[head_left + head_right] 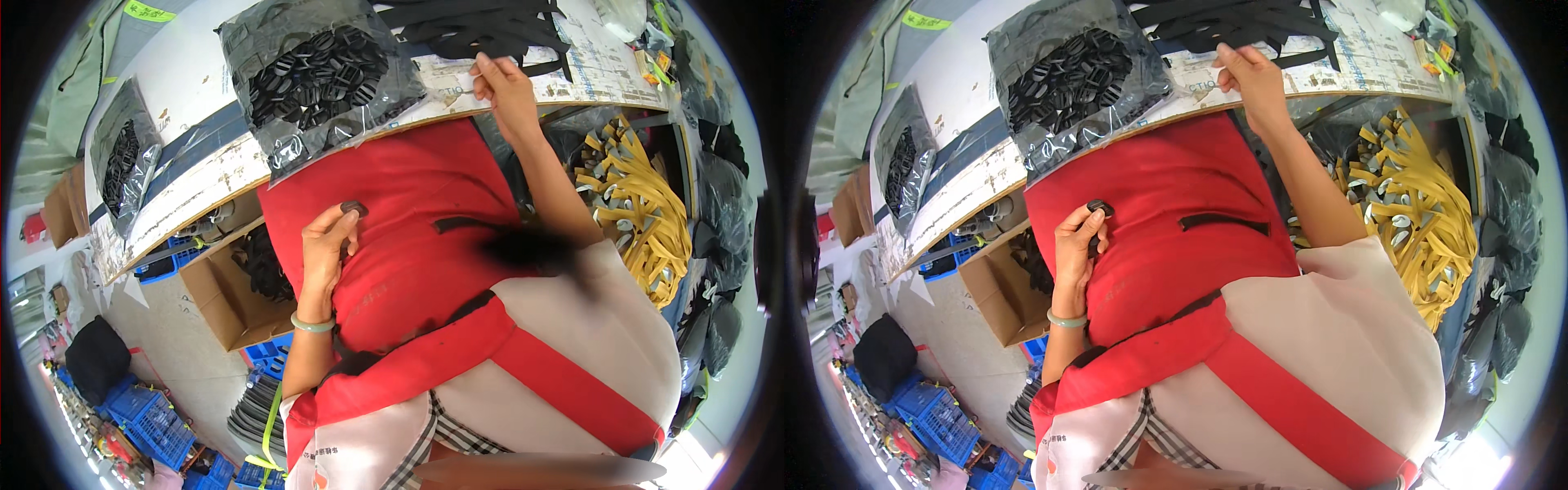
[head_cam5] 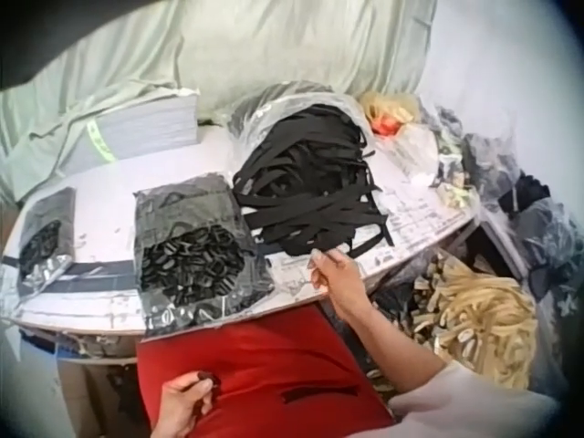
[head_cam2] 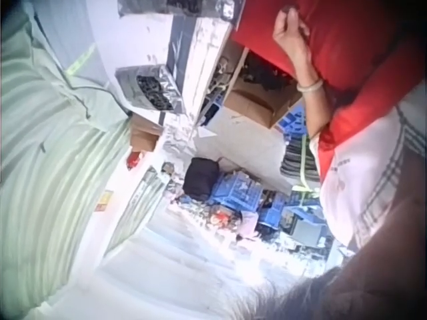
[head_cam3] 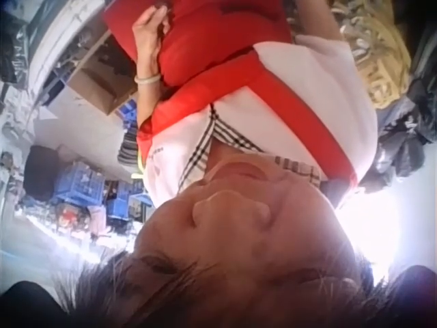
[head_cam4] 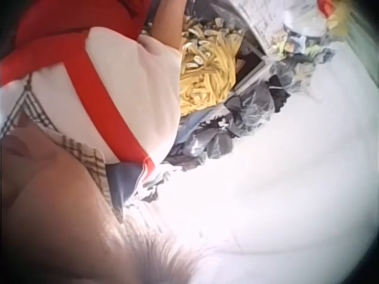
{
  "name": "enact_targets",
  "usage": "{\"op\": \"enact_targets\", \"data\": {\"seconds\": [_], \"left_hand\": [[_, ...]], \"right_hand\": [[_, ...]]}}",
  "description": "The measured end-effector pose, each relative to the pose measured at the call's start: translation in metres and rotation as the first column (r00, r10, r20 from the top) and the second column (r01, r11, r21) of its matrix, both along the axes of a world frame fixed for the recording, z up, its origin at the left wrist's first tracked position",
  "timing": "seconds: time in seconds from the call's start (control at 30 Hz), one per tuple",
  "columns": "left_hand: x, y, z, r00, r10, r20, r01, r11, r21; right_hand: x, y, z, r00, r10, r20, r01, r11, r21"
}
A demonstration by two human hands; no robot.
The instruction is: Assembling plastic buckles onto black nylon straps at a factory workstation.
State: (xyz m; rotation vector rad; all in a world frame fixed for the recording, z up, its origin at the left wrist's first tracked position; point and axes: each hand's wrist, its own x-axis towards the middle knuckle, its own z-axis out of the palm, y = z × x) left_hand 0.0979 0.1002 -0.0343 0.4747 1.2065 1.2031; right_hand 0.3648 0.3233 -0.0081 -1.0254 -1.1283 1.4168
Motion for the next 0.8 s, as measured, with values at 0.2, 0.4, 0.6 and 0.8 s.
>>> {"op": "enact_targets", "data": {"seconds": [0.2, 0.4, 0.6, 0.8], "left_hand": [[-0.001, 0.011, 0.01, 0.994, 0.062, -0.092, -0.062, 0.998, 0.003], [0.012, 0.027, 0.033, 0.979, 0.165, -0.12, -0.142, 0.973, 0.183], [0.01, 0.027, 0.031, 0.96, 0.237, -0.151, -0.196, 0.949, 0.247], [0.006, 0.031, 0.027, 0.892, 0.309, -0.33, -0.202, 0.925, 0.32]], "right_hand": [[-0.019, -0.019, 0.052, 0.875, -0.16, 0.458, -0.181, 0.769, 0.614], [-0.087, -0.095, 0.086, 0.626, 0.766, 0.145, -0.692, 0.631, -0.351], [-0.107, -0.102, 0.04, 0.681, 0.733, -0.001, -0.655, 0.607, -0.45], [-0.112, -0.098, 0.035, 0.721, 0.688, -0.076, -0.612, 0.582, -0.535]]}}
